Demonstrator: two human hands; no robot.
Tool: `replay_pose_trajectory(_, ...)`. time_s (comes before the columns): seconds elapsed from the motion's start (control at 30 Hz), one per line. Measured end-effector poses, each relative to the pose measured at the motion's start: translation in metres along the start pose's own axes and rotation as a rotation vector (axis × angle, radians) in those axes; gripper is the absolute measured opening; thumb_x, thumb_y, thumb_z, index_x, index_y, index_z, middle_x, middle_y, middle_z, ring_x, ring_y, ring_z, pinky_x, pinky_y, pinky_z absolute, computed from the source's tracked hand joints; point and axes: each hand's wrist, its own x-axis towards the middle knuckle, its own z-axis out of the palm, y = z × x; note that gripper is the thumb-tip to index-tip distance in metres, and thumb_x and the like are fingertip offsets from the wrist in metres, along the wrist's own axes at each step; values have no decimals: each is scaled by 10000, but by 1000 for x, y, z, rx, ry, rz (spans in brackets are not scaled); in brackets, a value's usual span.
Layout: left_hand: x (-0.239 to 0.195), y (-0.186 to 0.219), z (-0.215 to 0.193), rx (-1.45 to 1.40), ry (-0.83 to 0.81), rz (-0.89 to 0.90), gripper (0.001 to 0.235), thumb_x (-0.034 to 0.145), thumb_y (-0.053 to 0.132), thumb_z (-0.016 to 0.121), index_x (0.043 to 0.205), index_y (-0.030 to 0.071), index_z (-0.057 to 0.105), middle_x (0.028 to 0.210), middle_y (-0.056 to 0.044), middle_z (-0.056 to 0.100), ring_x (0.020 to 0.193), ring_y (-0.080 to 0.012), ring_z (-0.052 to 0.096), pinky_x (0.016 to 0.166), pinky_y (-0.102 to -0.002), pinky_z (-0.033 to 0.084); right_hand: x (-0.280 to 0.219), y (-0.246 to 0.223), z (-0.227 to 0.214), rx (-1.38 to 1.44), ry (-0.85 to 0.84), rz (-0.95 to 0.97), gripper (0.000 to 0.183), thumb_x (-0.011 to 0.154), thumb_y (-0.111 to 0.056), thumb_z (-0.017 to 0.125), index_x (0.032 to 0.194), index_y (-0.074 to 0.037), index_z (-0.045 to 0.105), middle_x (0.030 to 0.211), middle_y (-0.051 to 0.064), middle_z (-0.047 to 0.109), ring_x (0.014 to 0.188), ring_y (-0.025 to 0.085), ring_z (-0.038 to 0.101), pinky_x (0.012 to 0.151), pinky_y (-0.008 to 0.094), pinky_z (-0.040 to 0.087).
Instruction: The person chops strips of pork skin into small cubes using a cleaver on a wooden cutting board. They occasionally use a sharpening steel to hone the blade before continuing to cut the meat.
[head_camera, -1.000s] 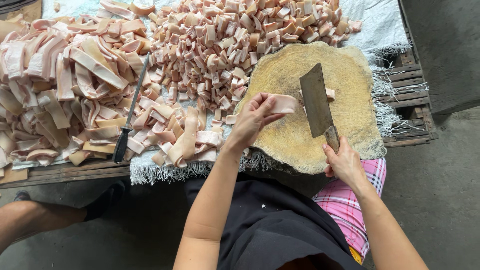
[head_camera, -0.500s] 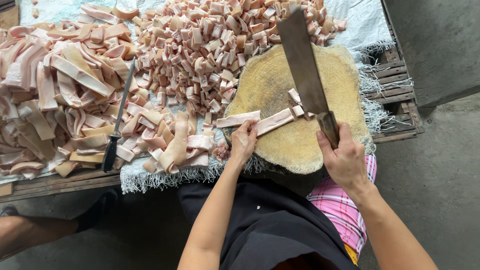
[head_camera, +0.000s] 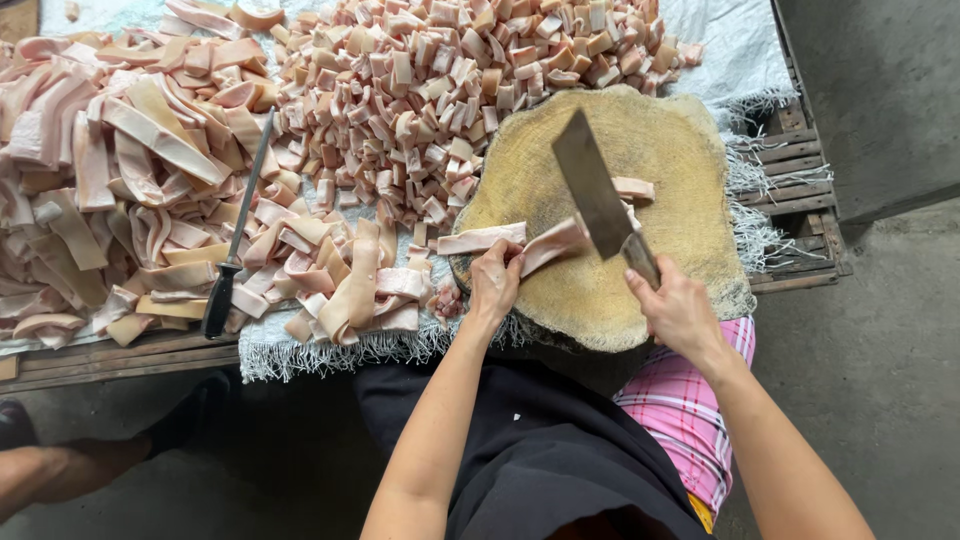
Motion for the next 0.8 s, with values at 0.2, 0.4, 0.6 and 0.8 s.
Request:
replay_pose_trajectory(0.2, 5, 15, 6, -23, -24, -61, 174, 927, 131, 631, 1004, 0, 716, 878, -174, 752, 792, -271, 727, 763, -396, 563, -25, -33, -18, 28, 333, -466, 375, 1053, -385, 575, 1093, -15, 537, 581, 27, 596, 460, 123, 618, 409, 285, 486)
replay_pose_trajectory(0.4, 7, 7, -15, 13, -16, -55, 164, 904, 124, 651, 996, 4, 716, 893, -177, 750, 809, -277, 728, 770, -390, 557, -26, -33, -19, 28, 354, -555, 343, 1063, -374, 572, 1119, -38, 526, 586, 22, 552, 457, 141, 575, 419, 311, 455)
replay_pose_trajectory(0.6, 9, 5, -15, 19, -15, -45, 163, 915, 122, 644, 986, -8, 710, 889, -198, 751, 815, -305, 732, 779, -407, 558, 9, 8, 44, -99, 134, -358, 358, 1041, -349, 582, 1137, -14, 499, 582, 99, 571, 485, 272, 597, 468, 439, 475)
replay_pose_trajectory(0.8, 9, -9, -12, 89, 60, 49, 159, 910, 124, 659, 973, -3, 731, 887, -226, 748, 851, -331, 727, 798, -403, 559, 8, 43, 51, -235, 59, -255, 387, 1015, -360, 623, 1178, -22, 531, 668, 189, 639, 561, 334, 668, 521, 445, 530)
